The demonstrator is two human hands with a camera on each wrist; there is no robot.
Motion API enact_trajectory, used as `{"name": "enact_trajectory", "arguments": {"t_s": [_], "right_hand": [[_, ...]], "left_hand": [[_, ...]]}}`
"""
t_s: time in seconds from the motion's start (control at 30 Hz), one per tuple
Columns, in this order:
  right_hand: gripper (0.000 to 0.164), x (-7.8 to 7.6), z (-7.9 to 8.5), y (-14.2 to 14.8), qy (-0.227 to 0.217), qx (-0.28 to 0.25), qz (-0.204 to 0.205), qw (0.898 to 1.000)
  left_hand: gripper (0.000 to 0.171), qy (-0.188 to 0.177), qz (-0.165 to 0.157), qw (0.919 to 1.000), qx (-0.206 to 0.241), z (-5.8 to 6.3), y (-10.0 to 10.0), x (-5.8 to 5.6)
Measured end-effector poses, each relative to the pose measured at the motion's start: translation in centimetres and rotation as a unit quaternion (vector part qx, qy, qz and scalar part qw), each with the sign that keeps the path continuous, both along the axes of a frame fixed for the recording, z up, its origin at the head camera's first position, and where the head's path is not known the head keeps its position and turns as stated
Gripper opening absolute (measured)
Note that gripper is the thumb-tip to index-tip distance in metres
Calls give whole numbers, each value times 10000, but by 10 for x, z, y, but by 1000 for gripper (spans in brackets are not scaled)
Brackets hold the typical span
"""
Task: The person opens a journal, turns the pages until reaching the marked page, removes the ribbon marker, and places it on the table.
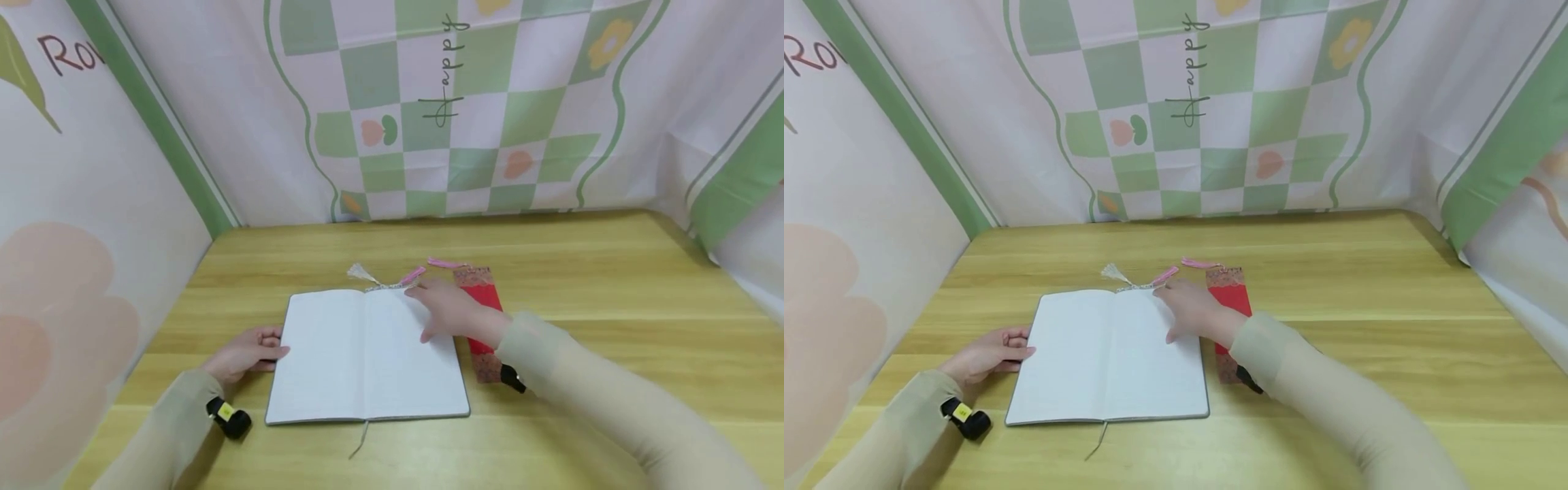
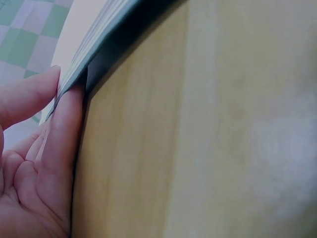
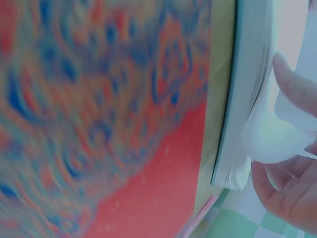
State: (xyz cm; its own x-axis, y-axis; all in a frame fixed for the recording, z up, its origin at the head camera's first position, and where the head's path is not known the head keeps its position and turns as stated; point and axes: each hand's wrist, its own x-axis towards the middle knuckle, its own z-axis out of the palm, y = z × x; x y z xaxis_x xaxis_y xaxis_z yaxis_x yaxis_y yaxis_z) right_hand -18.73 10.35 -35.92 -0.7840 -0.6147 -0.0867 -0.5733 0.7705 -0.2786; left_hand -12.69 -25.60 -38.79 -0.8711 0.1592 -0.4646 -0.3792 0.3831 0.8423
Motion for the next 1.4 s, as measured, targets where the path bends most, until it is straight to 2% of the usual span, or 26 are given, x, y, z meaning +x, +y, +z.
{"name": "enact_trajectory", "arguments": {"t_s": [0.1,0.2,0.3,0.4,0.47,0.57,0.67,0.73,0.77,0.8,0.83,0.93,1.07,1.23,1.4], "right_hand": [[68,7,0,1,-366,-529,43,9979],[56,12,3,3,-649,-1154,150,9911],[48,17,9,6,-1149,-1741,169,9779],[45,20,16,7,-1759,-2173,19,9601],[44,21,22,7,-2180,-2455,-187,9444],[46,23,27,2,-2775,-2948,-510,9129],[49,26,28,-5,-3429,-3593,-683,8653],[51,28,27,-11,-3654,-3800,-510,8482],[53,30,26,-14,-3719,-3812,-378,8455],[53,31,26,-18,-3756,-3777,-254,8459],[55,33,24,-21,-3712,-3655,-84,8535],[57,37,19,-32,-3301,-2981,357,8949],[54,41,11,-46,-2688,-2056,842,9372],[56,48,9,-60,-2360,-866,929,9634],[58,57,9,-70,-2003,26,851,9760]], "left_hand": [[39,-16,3,10000,12,1,-1,0],[39,-29,-14,10000,4,0,-1,0],[39,-33,-5,10000,-28,0,-1,0],[37,-22,9,10000,-68,1,-1,-1],[35,-23,20,10000,-70,1,-1,-2],[34,-28,32,9999,-96,2,-1,-2],[35,-41,50,9999,-108,2,-1,-2],[33,-35,28,10000,-87,1,-2,-3],[31,-31,6,10000,-65,1,-2,-3],[30,-28,-9,10000,-41,1,-2,-3],[30,-31,-17,10000,-30,0,-3,-3],[34,-51,-25,10000,-1,0,-3,-3],[44,-62,-43,10000,34,-1,-3,-4],[42,91,-232,9996,120,-5,-6,-4],[50,88,-94,9997,214,-10,-9,-3]]}}
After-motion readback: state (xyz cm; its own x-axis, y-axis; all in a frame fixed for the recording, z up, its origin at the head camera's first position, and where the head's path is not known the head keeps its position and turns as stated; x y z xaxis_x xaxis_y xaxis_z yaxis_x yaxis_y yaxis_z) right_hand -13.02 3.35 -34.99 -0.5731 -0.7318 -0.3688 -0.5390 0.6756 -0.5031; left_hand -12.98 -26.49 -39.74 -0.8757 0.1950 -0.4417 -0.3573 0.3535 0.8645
